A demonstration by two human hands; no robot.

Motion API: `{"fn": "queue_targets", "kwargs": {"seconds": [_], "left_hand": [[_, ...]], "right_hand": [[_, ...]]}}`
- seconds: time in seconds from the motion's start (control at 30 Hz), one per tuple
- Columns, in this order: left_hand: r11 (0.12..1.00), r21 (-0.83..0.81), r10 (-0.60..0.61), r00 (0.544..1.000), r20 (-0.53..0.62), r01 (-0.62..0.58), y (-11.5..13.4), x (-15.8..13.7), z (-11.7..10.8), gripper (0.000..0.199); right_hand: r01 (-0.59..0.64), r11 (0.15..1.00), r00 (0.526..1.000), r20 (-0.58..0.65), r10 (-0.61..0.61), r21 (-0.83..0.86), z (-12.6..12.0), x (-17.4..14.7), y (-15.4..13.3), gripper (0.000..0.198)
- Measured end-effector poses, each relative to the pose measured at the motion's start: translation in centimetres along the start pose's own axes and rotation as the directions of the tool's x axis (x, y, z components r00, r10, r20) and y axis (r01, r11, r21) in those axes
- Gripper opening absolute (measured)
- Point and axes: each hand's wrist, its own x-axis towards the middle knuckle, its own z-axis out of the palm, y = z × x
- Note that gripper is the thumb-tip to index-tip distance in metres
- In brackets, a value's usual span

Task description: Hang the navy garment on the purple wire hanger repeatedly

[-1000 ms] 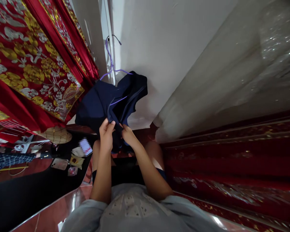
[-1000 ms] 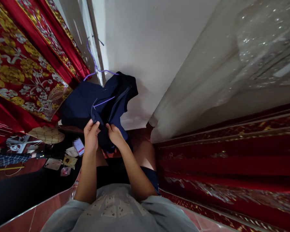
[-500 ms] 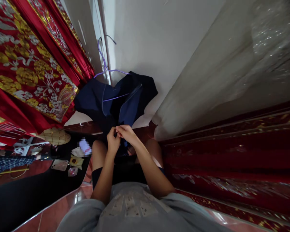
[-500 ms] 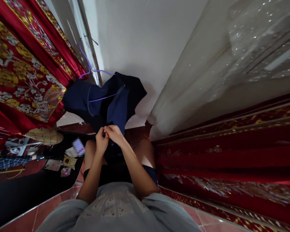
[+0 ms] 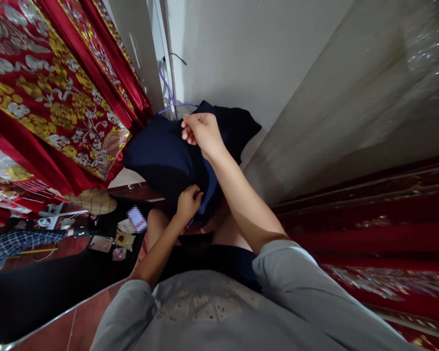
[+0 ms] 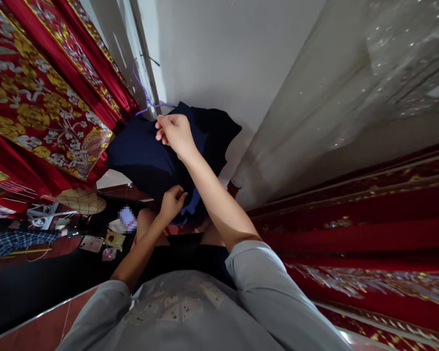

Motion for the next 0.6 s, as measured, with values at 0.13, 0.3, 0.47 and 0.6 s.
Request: {"fn": "queue_targets", "kwargs": {"seconds": [0.13, 0.3, 0.47, 0.6], "left_hand": [[0.980, -0.056, 0.178, 0.966, -0.187, -0.191, 3.4, 4.6, -5.8, 0.025], [0.935, -0.047, 0.322, 0.895, -0.307, -0.353, 8.0, 11.7, -12.7, 0.027], [0.936, -0.019, 0.337, 0.910, -0.242, -0.351, 9.0, 13.3, -13.0, 0.025], [0.935, 0.018, 0.332, 0.854, -0.401, -0.354, 7.8, 13.2, -14.3, 0.034]], "right_hand": [[-0.013, 0.999, 0.999, 0.038, 0.015, -0.031, -0.6, -2.3, 0.5, 0.035], [0.055, 0.996, 0.995, 0.089, -0.049, -0.071, -1.1, -2.7, -0.9, 0.033], [0.207, 0.908, 0.975, 0.003, -0.221, -0.365, -1.7, -1.6, 2.9, 0.031], [0.035, 0.767, 0.999, -0.008, -0.052, -0.641, -2.1, -3.0, 9.3, 0.028]]}}
